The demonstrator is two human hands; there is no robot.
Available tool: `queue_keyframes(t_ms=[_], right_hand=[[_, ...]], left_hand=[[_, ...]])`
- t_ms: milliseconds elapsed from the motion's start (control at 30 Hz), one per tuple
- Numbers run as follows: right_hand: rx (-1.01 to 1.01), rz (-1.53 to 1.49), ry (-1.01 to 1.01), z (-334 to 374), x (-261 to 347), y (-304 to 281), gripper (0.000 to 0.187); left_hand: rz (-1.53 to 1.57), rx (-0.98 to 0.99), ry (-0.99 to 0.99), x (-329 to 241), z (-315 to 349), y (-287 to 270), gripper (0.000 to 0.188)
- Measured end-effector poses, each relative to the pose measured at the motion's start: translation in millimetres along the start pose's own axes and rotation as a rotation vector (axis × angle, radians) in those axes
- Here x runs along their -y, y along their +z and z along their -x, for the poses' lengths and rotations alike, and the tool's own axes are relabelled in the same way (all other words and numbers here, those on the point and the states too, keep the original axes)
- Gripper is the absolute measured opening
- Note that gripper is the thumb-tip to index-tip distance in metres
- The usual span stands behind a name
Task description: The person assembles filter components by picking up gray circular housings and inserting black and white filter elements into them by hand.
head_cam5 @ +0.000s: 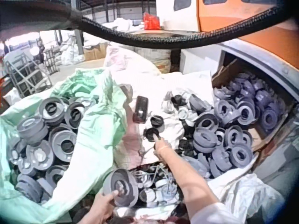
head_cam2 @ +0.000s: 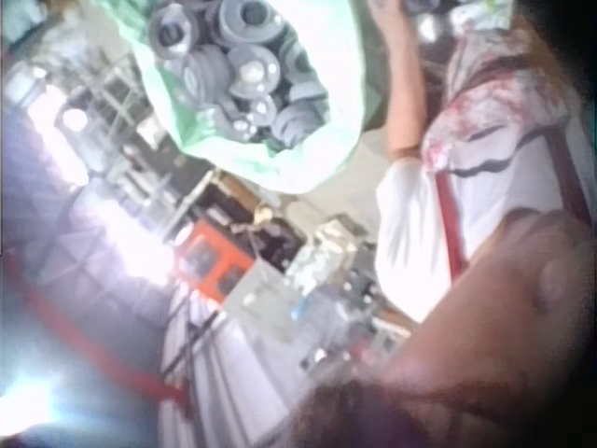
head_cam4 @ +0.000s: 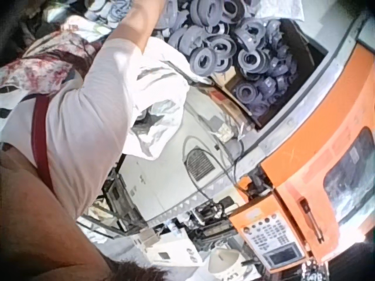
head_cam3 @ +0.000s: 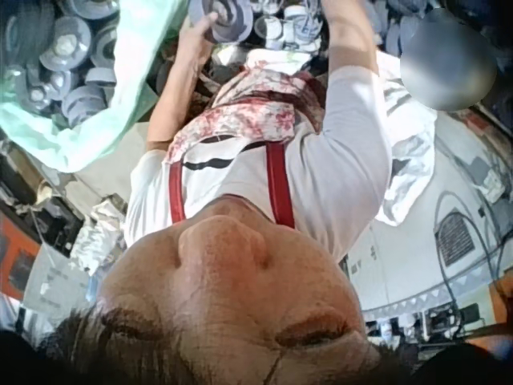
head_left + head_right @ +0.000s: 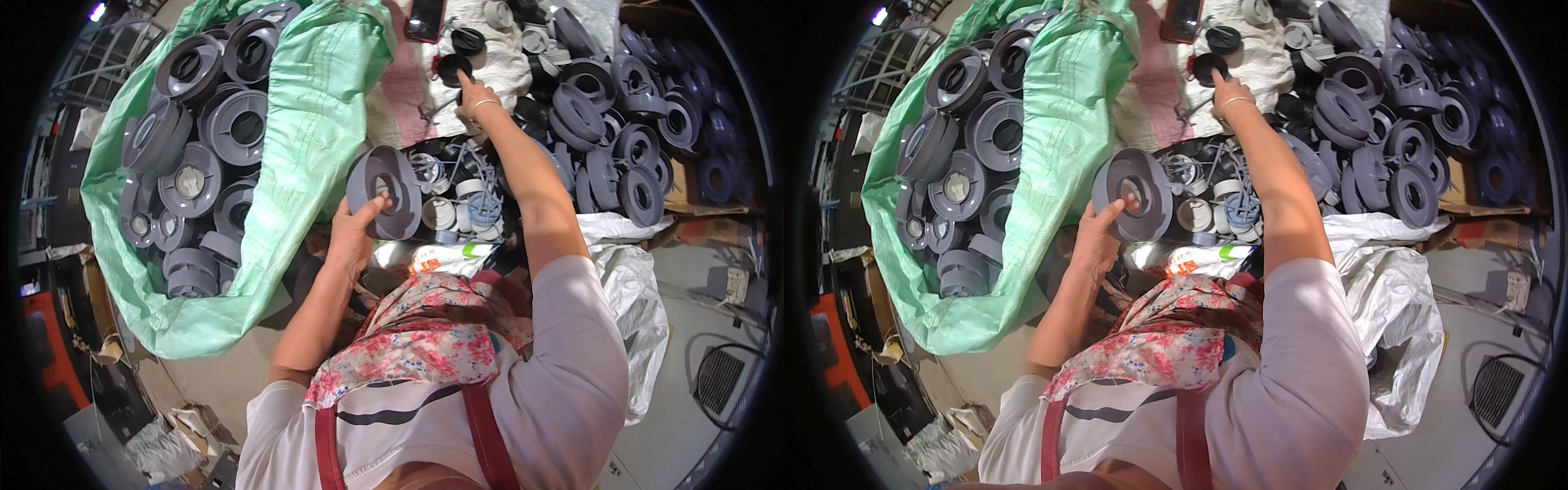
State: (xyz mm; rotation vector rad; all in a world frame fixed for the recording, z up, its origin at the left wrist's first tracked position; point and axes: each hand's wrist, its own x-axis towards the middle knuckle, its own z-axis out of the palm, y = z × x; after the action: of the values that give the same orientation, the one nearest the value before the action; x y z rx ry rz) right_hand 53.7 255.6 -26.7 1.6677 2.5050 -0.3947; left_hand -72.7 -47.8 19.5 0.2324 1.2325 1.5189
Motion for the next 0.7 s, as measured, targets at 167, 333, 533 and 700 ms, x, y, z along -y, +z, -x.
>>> queue_keyframes(t_ms=[167,333,533,700], right_hand=[[-0.023,-0.328,-0.236,41.9,16.5,8.9,0.076],[0.038,-0.564,-0.555,168.7,43.5,-32.8,0.07],[-0.109,-0.385,-0.814,215.5,48.0,-35.4,0.069],[-0.168,-0.426,-0.868,230.5,48.1,-38.6,0.067]], left_hand=[[-0.927,-0.011,0.585,-4.5,10.7,2.2,0.074],[-0.239,0.157,0.104,-2.1,10.6,14.8,0.043],[-0.018,0.248,-0.011,-15.1,41.3,24.2,0.041],[-0.002,0.3,-0.045,-24.7,58.1,21.6,0.041]])
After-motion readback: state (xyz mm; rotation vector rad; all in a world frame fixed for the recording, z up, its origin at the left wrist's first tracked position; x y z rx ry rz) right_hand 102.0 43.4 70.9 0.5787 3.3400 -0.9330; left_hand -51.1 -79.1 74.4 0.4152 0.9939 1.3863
